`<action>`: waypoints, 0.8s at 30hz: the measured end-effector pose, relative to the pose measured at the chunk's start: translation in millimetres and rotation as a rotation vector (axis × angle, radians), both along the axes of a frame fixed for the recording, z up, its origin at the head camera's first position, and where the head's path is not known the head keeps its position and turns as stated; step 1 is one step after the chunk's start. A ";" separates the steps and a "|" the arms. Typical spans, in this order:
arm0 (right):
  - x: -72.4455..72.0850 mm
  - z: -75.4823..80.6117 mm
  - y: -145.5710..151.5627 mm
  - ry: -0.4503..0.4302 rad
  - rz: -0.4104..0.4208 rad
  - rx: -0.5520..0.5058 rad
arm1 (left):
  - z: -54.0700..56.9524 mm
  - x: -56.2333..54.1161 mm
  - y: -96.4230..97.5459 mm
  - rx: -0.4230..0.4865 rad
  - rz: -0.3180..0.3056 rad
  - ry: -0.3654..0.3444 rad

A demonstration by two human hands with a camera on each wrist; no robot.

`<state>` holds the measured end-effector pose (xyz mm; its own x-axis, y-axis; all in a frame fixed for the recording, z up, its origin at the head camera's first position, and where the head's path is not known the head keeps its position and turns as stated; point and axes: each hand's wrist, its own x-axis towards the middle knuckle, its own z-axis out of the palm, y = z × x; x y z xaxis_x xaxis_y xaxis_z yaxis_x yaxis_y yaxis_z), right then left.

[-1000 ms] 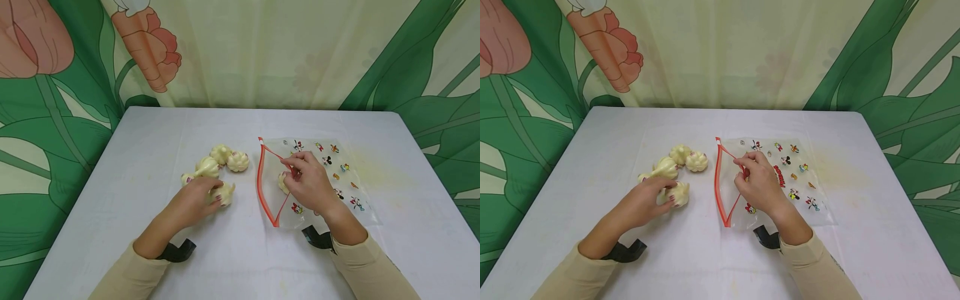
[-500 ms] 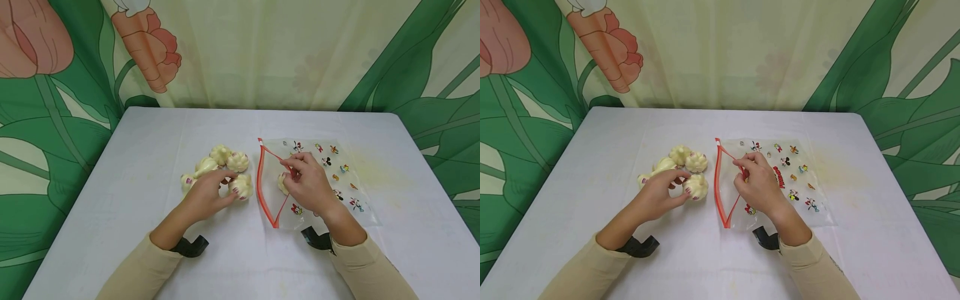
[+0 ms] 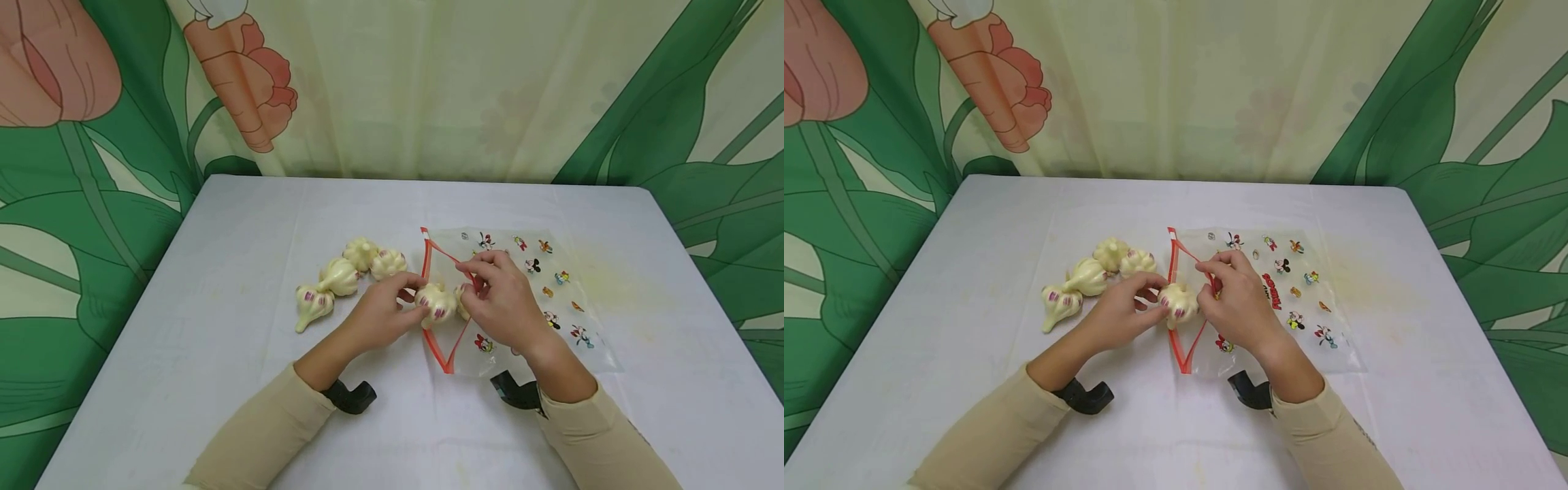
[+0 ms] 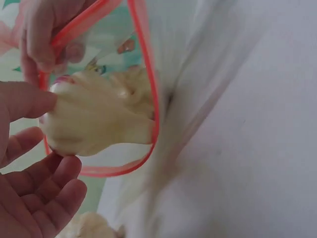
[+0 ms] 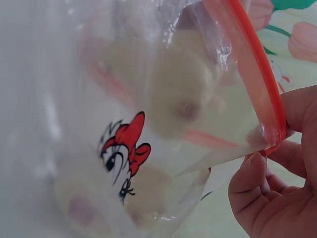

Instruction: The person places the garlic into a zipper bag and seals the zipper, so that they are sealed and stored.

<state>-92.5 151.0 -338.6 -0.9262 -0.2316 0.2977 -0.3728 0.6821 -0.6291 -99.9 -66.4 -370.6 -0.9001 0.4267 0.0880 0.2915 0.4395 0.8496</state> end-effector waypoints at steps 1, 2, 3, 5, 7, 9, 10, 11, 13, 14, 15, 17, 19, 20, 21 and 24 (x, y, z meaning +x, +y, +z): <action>0.1 -0.1 -0.1 0.000 0.000 0.002 | -2.2 -0.9 3.3 0.002 -0.002 -0.011; 0.1 -0.2 -0.3 0.000 0.000 0.004 | -3.8 -1.4 6.3 0.004 -0.002 -0.023; 0.1 -0.2 -0.5 -0.001 0.001 0.004 | -5.0 -1.7 9.2 0.004 0.001 -0.034; 0.1 -0.2 -0.8 -0.003 0.000 0.003 | -6.9 -2.0 14.6 0.005 0.014 -0.061; 0.2 0.1 -1.1 -0.002 0.001 0.001 | -8.0 -2.2 19.6 0.012 0.035 -0.094; 0.2 0.4 -1.5 -0.005 0.003 -0.003 | -8.3 -2.3 24.5 0.021 0.059 -0.128; 0.4 0.5 -1.6 -0.008 0.004 -0.006 | -8.7 -2.3 26.7 0.027 0.068 -0.143; 0.6 0.7 -1.8 -0.013 0.005 -0.008 | -9.4 -2.6 28.9 0.036 0.077 -0.157; 1.0 1.0 -2.2 -0.023 0.008 -0.015 | -10.4 -3.0 33.3 0.050 0.089 -0.184; 1.1 1.1 -2.4 -0.026 0.009 -0.018 | -10.7 -3.1 35.3 0.058 0.093 -0.195; 1.4 1.6 -2.7 -0.029 0.010 -0.020 | -11.2 -3.4 37.3 0.062 0.098 -0.204; 1.8 2.2 -3.0 -0.029 0.011 -0.024 | -12.6 -4.1 41.8 0.072 0.108 -0.219; 1.8 2.5 -2.9 -0.026 0.012 -0.026 | -13.4 -4.3 45.9 0.071 0.118 -0.218; 1.8 2.8 -2.9 -0.023 0.012 -0.026 | -14.1 -4.5 47.7 0.066 0.126 -0.212; 1.8 3.0 -2.8 -0.023 0.012 -0.027 | -14.9 -4.8 49.5 0.055 0.134 -0.202; 1.5 3.1 -2.4 -0.026 0.010 -0.024 | -15.5 -4.8 53.1 0.001 0.158 -0.159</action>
<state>-91.1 148.7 -335.5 -0.9313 -0.2340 0.2793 -0.3630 0.6631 -0.6546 -104.7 -13.2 -386.1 -0.9583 0.2794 -0.0598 0.0816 0.4684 0.8797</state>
